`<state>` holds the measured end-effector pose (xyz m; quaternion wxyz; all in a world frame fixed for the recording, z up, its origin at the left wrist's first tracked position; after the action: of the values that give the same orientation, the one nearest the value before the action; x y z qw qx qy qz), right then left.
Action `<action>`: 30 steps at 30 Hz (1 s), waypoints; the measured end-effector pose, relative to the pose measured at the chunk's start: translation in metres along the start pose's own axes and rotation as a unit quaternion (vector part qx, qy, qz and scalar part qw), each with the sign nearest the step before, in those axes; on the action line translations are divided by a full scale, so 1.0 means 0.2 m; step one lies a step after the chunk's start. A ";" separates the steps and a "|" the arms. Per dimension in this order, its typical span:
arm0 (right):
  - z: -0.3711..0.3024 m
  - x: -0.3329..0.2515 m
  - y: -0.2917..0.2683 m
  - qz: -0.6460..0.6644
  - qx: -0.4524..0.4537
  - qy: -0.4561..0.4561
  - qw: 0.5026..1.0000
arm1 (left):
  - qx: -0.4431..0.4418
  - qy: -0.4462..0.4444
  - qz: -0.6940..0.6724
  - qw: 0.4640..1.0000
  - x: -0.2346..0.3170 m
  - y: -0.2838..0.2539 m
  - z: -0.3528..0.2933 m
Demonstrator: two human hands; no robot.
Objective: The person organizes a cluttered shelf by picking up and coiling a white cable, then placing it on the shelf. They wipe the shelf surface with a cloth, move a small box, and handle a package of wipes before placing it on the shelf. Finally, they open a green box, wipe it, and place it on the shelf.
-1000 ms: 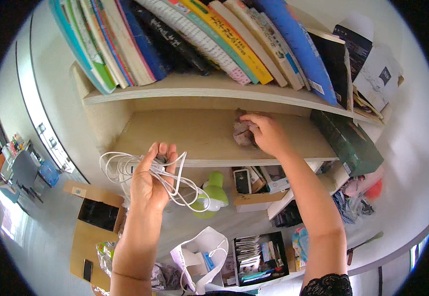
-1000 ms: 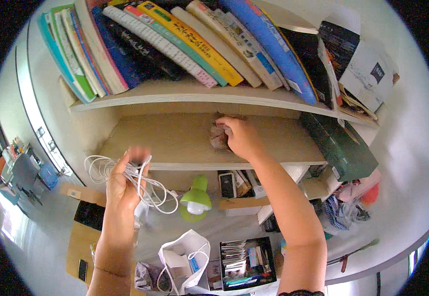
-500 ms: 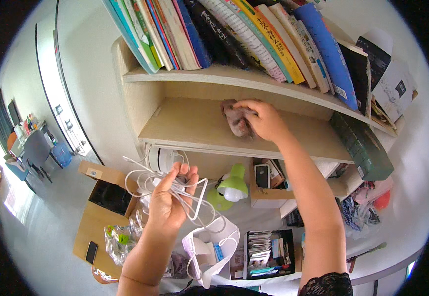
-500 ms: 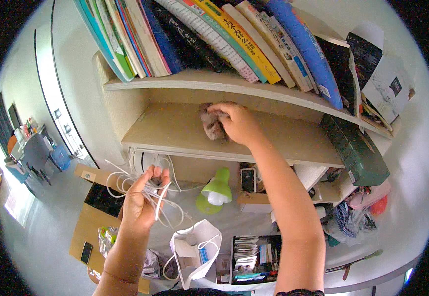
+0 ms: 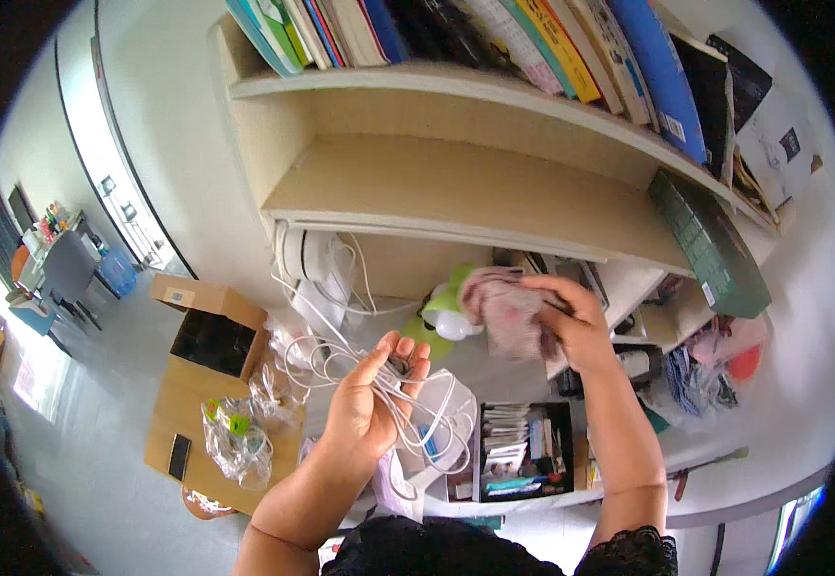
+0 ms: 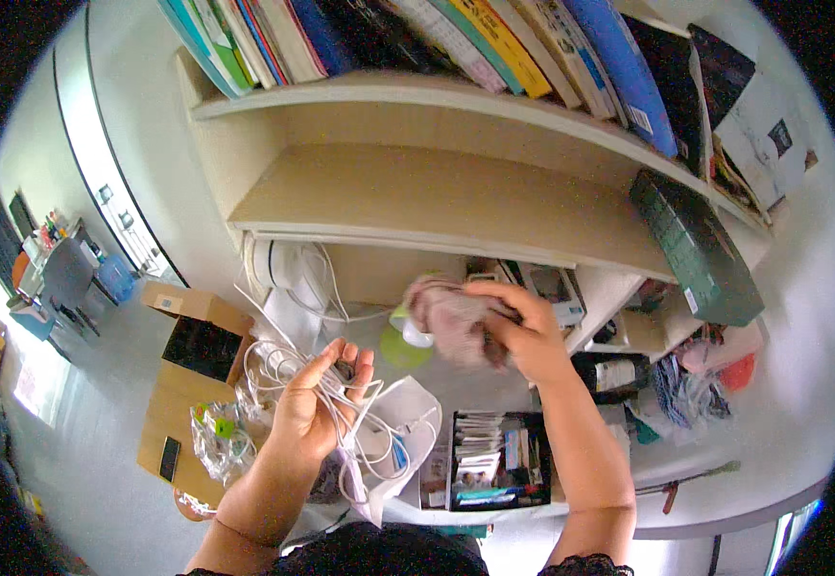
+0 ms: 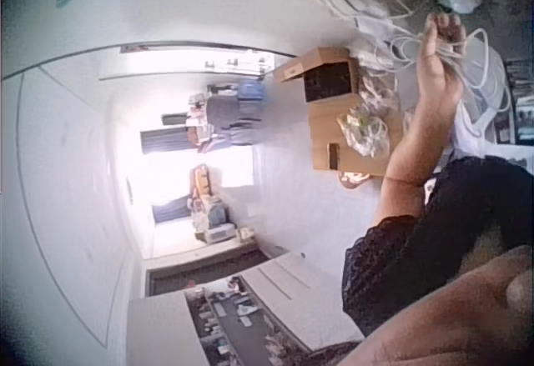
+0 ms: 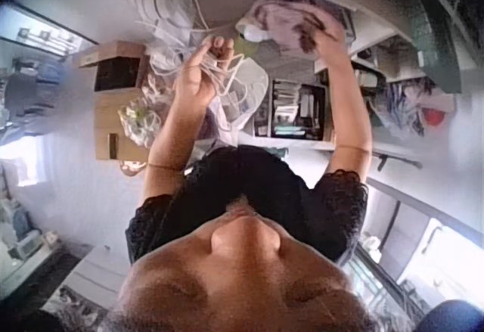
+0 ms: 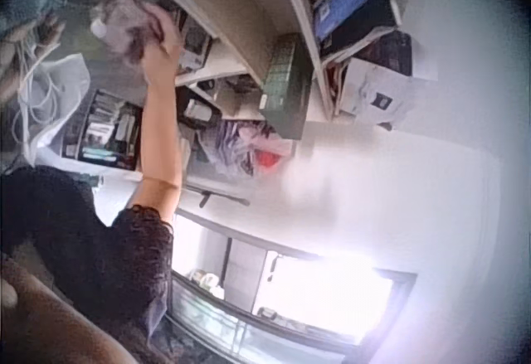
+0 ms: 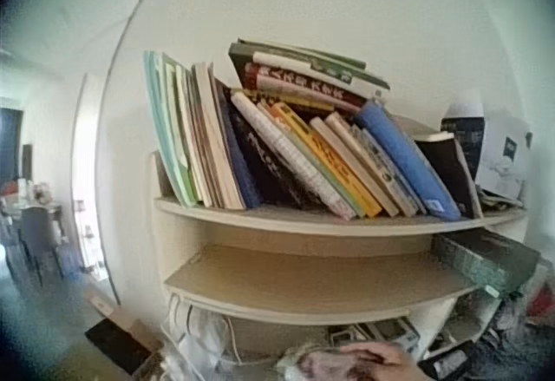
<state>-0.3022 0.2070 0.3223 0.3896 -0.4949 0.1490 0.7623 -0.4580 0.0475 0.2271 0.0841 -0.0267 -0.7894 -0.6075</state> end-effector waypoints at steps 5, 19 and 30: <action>-0.74 0.47 -0.24 0.415 0.255 0.152 0.860 | 0.031 -0.028 -0.010 0.999 -0.12 -0.06 -0.04; 0.04 -0.34 -0.78 0.028 0.257 -0.084 0.962 | 0.002 -0.020 0.019 1.000 -0.25 -0.01 -0.05; -0.05 0.03 -0.38 -0.012 0.145 0.143 0.979 | 0.039 -0.002 -0.003 0.999 -0.22 -0.04 -0.11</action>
<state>-0.2408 0.2547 0.3242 0.4411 -0.5386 0.3058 0.6495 -0.4131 0.0268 0.2179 0.0816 -0.0228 -0.8130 -0.5760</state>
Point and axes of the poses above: each hand's wrist, its own z-axis towards the middle knuckle, its own y-axis out of the palm, x = y × z, the point moved 9 cm from there along z, towards the middle knuckle, and after that the axes turned 10 degrees about -y, right-handed, at the moved point
